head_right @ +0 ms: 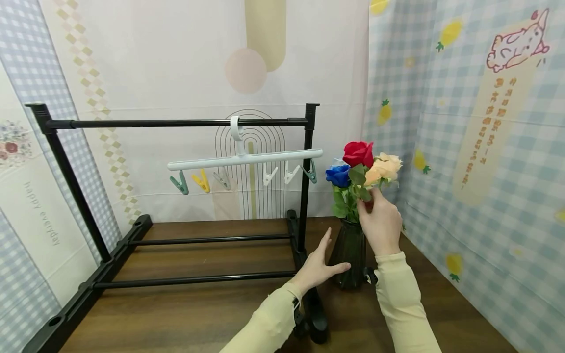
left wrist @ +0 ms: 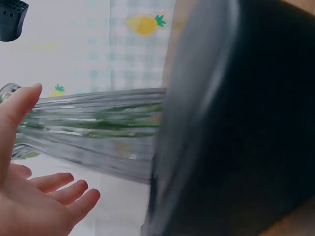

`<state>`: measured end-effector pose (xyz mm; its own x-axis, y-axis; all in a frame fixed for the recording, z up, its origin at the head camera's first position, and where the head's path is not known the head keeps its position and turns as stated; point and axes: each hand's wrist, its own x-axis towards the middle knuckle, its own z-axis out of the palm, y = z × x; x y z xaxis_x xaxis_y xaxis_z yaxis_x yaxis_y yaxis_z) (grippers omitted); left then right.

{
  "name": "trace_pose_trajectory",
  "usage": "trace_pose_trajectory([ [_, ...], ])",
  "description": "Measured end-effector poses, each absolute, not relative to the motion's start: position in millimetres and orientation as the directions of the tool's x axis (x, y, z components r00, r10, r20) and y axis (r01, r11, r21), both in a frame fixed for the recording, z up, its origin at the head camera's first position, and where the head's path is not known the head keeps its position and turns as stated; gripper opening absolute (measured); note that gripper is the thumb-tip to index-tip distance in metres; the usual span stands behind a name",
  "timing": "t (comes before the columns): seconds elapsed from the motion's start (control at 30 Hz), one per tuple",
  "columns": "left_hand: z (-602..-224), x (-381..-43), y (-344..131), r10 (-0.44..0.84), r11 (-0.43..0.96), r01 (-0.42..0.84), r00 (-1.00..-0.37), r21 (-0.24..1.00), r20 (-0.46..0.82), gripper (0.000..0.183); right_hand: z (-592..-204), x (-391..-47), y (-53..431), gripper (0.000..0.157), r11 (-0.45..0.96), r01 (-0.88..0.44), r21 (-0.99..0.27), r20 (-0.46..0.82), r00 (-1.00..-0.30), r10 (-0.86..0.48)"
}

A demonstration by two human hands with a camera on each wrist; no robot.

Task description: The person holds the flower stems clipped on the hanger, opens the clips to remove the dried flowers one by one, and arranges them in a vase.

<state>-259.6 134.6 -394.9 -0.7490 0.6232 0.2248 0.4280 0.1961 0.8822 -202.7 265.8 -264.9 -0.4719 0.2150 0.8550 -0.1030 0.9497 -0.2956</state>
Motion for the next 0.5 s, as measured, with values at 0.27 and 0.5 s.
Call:
trace_pose_trajectory([
  [0.27, -403.7, -257.6, 150.7, 0.599, 0.172, 0.415, -0.764, 0.893, 0.24, 0.089, -280.2, -198.4, 276.3, 0.012, 0.963, -0.022, -0.269, 0.822, -0.527, 0.217],
  [0.5, -402.7, -261.6, 162.1, 0.566, 0.183, 0.422, -0.784, 0.888, 0.257, 0.083, -285.6, -199.3, 281.2, 0.016, 0.963, -0.001, -0.268, 0.789, -0.573, 0.219],
])
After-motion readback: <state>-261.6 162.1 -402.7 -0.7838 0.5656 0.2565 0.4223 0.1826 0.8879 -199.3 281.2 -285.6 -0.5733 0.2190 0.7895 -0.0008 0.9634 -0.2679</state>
